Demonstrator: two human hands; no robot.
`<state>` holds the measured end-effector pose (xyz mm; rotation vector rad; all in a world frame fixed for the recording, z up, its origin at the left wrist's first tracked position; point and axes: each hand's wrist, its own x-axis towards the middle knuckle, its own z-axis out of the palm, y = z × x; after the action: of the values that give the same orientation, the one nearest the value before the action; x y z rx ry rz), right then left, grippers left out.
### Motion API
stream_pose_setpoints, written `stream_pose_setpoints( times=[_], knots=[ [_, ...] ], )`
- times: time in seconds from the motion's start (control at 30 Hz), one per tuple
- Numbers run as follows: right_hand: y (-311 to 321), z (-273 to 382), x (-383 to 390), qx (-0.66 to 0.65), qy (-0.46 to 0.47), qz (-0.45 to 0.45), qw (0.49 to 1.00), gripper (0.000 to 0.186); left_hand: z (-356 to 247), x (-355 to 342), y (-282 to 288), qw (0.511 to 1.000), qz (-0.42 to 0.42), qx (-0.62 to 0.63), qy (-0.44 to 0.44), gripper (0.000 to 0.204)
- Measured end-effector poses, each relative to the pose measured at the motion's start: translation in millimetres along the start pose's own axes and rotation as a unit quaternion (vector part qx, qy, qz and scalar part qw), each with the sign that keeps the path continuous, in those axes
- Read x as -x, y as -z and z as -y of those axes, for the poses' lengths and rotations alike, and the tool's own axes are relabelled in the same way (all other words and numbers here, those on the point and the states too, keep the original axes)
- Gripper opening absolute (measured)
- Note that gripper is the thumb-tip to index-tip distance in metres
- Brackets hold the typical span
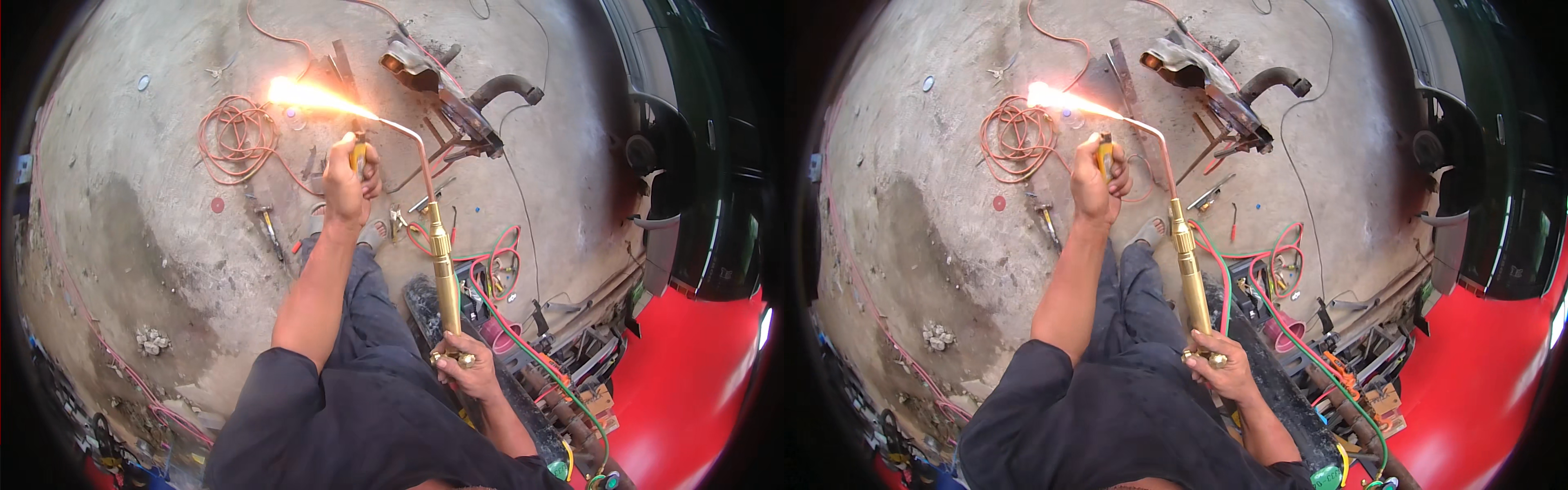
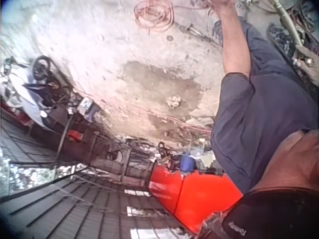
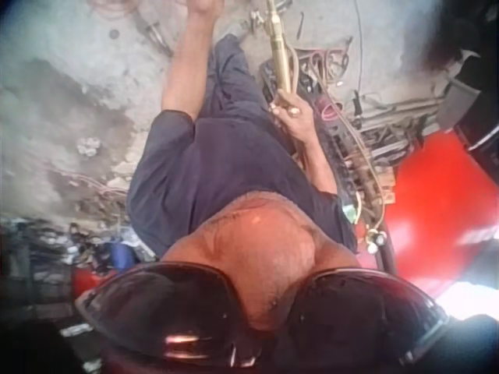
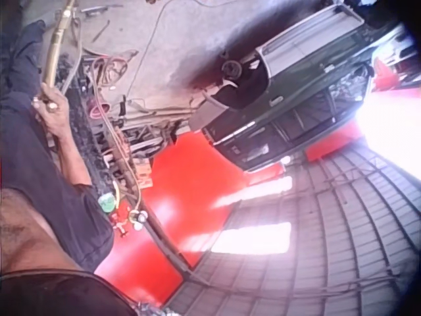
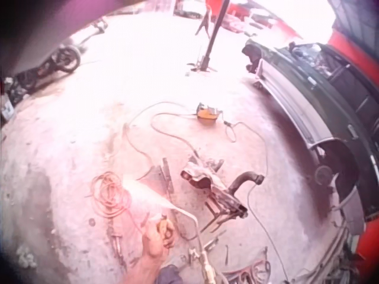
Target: Welding and hammering a metal automotive suspension component.
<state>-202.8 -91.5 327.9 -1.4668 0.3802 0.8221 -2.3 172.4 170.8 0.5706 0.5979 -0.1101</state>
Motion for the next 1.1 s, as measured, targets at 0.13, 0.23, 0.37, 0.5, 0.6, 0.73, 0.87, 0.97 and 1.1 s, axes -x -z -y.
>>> stream_pose_setpoints(
  times=[0.13, 0.23, 0.37, 0.5, 0.6, 0.73, 0.87, 0.97, 1.1],
  knots=[
    [21, 0, -2, -0.054, 0.009, -0.001, 0.998, 0.055, 28, 30, -16, 0.997, 0.013, -0.075, -0.021, 0.054],
    [43, 4, -10, -0.089, 0.038, 0.041, 0.995, 0.059, 48, 41, -29, 0.986, 0.072, -0.146, -0.045, 0.056],
    [58, 18, -28, -0.112, 0.014, 0.060, 0.992, 0.061, 64, 59, -49, 0.964, 0.145, -0.219, -0.046, 0.038],
    [49, -16, -60, 0.148, 0.103, 0.034, 0.983, 0.053, 72, 66, -45, 0.973, 0.082, -0.215, -0.017, 0.028],
    [37, -46, -84, 0.202, 0.140, 0.034, 0.969, 0.051, 82, 58, -7, 0.979, 0.055, -0.196, 0.002, 0.029],
    [24, -79, -111, 0.254, 0.131, 0.059, 0.956, 0.054, 94, 44, 51, 0.974, 0.030, -0.219, 0.040, 0.032],
    [12, -114, -143, 0.327, 0.090, 0.053, 0.939, 0.056, 109, 19, 98, 0.975, 0.021, -0.206, 0.081, 0.039],
    [-3, -143, -170, 0.395, 0.108, -0.017, 0.912, 0.057, 126, -6, 119, 0.984, 0.021, -0.144, 0.103, 0.038],
    [-27, -164, -203, 0.427, 0.141, -0.070, 0.891, 0.059, 140, -45, 137, 0.984, 0.121, 0.003, 0.131, 0.027]
  ],
)
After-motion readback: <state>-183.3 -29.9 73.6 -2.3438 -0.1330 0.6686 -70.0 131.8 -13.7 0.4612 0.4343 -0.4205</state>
